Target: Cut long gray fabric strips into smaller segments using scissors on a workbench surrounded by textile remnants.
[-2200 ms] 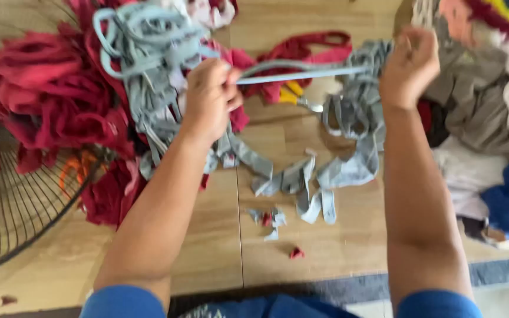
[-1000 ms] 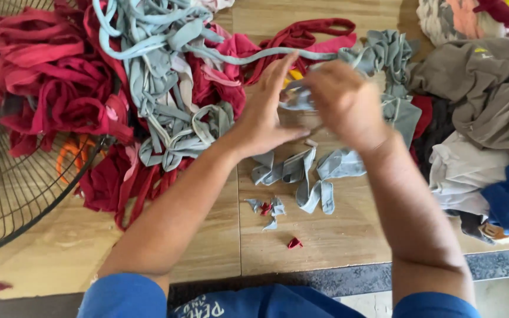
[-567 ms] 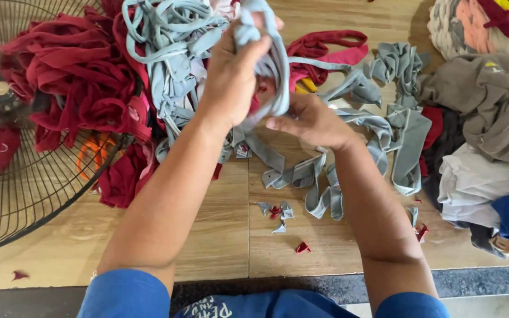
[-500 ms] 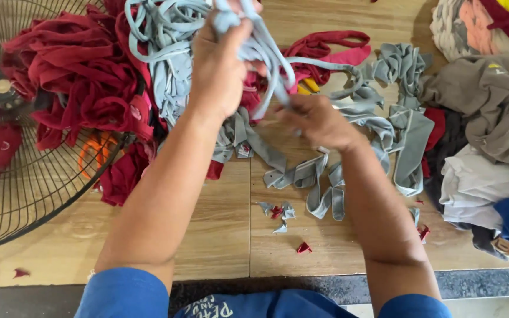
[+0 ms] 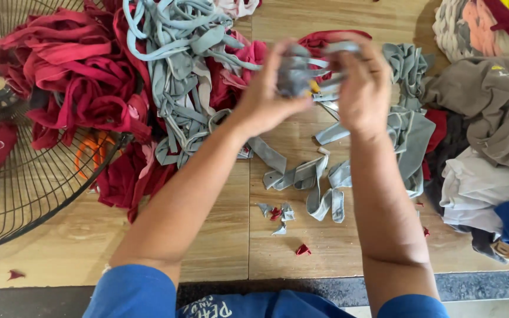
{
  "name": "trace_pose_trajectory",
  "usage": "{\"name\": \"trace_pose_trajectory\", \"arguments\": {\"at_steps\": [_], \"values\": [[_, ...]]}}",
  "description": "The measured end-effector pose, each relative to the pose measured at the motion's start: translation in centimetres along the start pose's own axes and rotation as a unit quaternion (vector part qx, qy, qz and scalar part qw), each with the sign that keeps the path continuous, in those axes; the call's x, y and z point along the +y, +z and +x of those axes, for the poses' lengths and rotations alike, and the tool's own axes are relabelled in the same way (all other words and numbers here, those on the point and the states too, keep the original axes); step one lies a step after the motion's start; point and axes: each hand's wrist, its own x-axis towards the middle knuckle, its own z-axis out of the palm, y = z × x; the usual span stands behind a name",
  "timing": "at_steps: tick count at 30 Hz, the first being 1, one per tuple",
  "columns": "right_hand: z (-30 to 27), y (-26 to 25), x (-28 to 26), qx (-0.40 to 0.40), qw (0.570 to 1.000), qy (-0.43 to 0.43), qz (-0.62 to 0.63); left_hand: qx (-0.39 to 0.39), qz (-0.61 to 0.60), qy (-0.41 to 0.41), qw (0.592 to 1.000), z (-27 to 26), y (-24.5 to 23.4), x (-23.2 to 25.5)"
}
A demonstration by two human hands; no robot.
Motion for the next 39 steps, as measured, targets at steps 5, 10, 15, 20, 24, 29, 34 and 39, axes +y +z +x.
{"name": "trace_pose_trajectory", "arguments": {"at_steps": [5,10,15,20,24,29,34,39], "values": [[1.7,3.2,-1.6,-0.137,0.990,-0.004,-0.046,0.022,-0.090,-0.136,0.986,-0.2,-0.5,3.5],[3.0,1.8,5.0,-0.072,0.945,-0.036,-0.316,0.204,-0.222,-0.104,0.948,-0.8,-4.9,4.6],[2.5,2.0,8.9,-0.098,0.887,-0.105,-0.439,0.287,-0.160,-0.009,0.944,-1.5,-7.3,10.7],[2.1,-0.3,3.3,0.029,0.973,-0.013,-0.229,0.388,-0.086,0.056,0.916,-2.9,-9.0,9.1],[1.9,2.2,4.7,-0.015,0.930,-0.115,-0.348,0.412,-0.111,0.133,0.895,-2.5,-9.5,8.2],[0.9,8.9,8.1,-0.059,0.910,-0.102,-0.397,0.355,0.126,0.068,0.924,-4.0,-10.3,10.7],[0.9,7.1,6.4,-0.018,0.934,-0.097,-0.345,0.265,0.338,-0.044,0.902,-4.4,-10.5,9.8],[1.1,3.3,1.7,0.057,0.995,0.021,-0.083,0.232,0.487,-0.076,0.839,-4.6,-9.7,7.7]]}}
